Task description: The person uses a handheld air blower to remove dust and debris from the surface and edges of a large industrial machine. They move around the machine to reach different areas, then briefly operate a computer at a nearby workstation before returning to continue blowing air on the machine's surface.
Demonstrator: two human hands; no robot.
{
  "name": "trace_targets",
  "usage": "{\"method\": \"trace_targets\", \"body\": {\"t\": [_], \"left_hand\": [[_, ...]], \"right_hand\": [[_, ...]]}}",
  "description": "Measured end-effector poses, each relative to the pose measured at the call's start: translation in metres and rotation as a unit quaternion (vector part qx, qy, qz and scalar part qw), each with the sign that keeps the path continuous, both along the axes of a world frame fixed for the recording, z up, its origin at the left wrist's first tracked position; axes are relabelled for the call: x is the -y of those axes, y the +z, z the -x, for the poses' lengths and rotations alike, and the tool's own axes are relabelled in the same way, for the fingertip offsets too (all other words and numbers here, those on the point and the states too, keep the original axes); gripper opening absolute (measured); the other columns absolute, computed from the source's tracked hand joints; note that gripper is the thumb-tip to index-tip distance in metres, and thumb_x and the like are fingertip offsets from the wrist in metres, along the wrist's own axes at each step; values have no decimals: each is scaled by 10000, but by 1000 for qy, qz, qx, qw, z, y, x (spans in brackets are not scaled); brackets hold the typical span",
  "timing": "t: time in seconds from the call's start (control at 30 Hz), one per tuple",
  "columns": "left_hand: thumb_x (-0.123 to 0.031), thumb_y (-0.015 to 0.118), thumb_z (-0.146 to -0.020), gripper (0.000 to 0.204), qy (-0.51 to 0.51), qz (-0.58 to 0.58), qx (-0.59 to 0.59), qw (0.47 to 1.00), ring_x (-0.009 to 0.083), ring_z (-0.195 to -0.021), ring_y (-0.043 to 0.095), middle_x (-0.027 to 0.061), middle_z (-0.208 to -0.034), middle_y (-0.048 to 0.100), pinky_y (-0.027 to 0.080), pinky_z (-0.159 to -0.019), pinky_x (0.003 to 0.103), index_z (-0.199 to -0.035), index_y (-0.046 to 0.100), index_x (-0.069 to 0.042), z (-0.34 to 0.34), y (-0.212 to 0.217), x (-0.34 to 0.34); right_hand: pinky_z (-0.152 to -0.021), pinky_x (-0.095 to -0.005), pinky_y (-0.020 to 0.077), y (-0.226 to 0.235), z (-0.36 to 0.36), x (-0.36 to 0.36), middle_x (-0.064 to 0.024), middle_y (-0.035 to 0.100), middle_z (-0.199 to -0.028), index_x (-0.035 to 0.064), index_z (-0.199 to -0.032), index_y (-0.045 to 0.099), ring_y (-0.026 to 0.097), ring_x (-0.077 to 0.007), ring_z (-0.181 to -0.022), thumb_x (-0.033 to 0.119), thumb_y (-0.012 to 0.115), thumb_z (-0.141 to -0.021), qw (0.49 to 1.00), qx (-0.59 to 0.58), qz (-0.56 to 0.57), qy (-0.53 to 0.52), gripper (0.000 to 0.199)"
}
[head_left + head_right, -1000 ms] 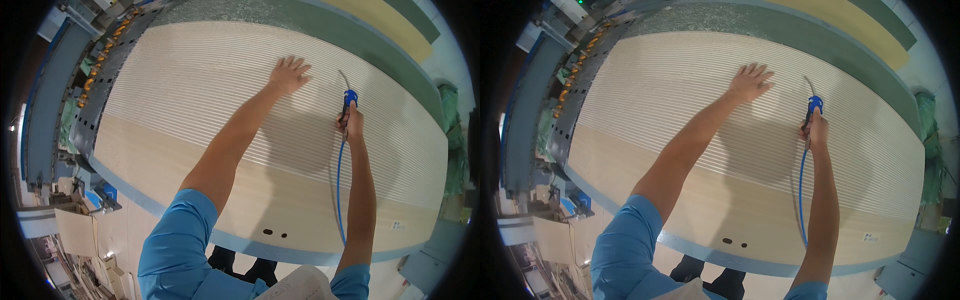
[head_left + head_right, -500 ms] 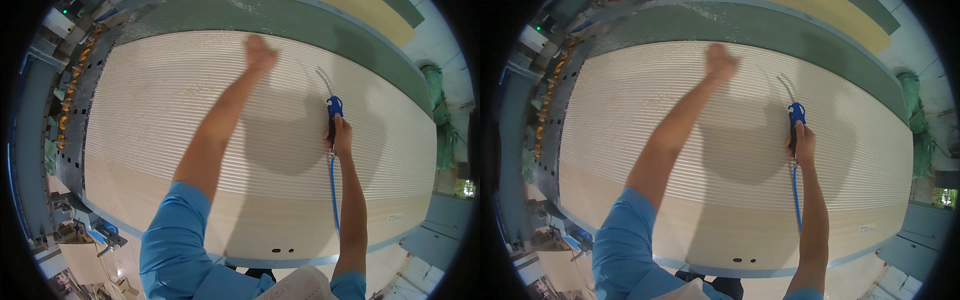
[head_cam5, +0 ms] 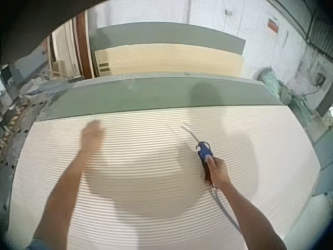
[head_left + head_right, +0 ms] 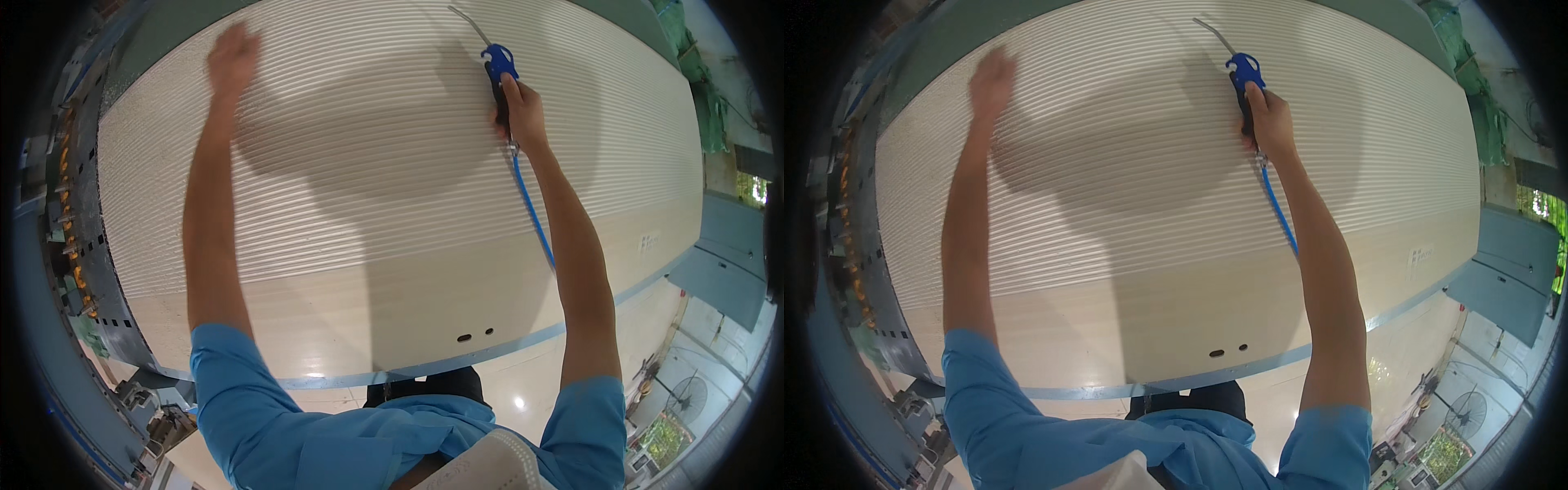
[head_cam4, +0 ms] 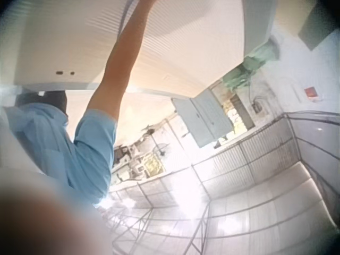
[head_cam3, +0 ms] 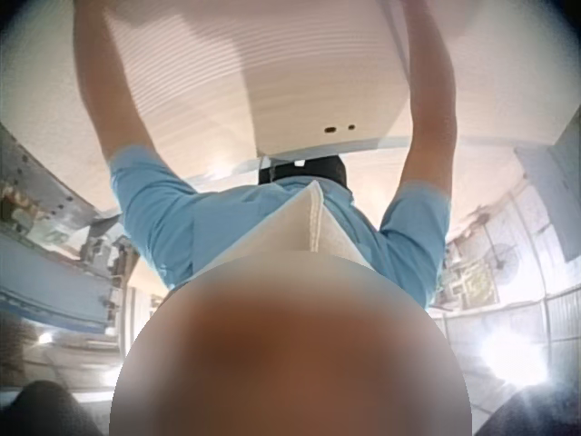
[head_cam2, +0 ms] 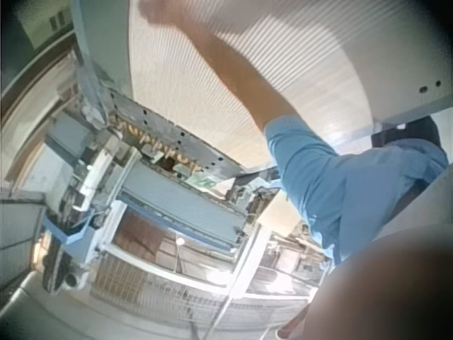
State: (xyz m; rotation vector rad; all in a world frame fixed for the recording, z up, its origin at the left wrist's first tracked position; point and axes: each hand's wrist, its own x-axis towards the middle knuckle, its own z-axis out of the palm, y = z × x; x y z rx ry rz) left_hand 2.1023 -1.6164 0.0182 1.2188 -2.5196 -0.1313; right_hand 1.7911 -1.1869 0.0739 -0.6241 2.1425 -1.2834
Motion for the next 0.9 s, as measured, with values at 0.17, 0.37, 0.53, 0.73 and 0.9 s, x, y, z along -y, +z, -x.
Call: {"method": "trace_targets", "body": {"t": [0.17,0.37,0.53,0.73,0.9], "left_hand": [[-584,280,-1019,687,198,2,59,978,357,-1486,233,104,-1626,258,178,-1201,529,-1569,278,-171,-123,6,-29],[-519,312,-1033,677,147,24,62,987,386,-1471,242,201,-1592,277,180,-1197,556,-1547,295,-80,-96,11,-157],[-525,297,-1036,673,59,-16,77,995,376,-1501,176,173,-1619,234,153,-1219,519,-1568,256,-115,-78,23,-267],[-530,296,-1037,660,69,-34,74,994,336,-1514,157,123,-1635,219,126,-1233,489,-1576,244,-152,-97,29,-320],[-514,312,-1039,653,62,-41,64,995,325,-1512,173,132,-1632,224,134,-1233,478,-1570,256,-137,-97,35,-334]], "right_hand": [[-342,-301,405,-6,0,3,-93,615,-566,-8,-859,610,531,-151,-373,499,493,-1016,1000,-3,15,9,543],[-433,-358,487,13,-8,7,-125,659,-628,-11,-946,631,603,-213,-449,511,474,-1008,997,-49,-59,14,549],[-653,-433,521,41,-83,-16,-159,700,-815,96,-1236,602,679,-285,-811,452,473,-1017,810,-529,-176,185,438],[-864,-390,465,33,-167,-47,-91,638,-830,213,-1414,499,553,-246,-920,508,573,-943,721,-645,-107,230,560],[-939,-470,425,14,-184,-55,-129,629,-1029,213,-1439,471,534,-271,-1021,491,595,-936,728,-620,-155,250,588]]}}
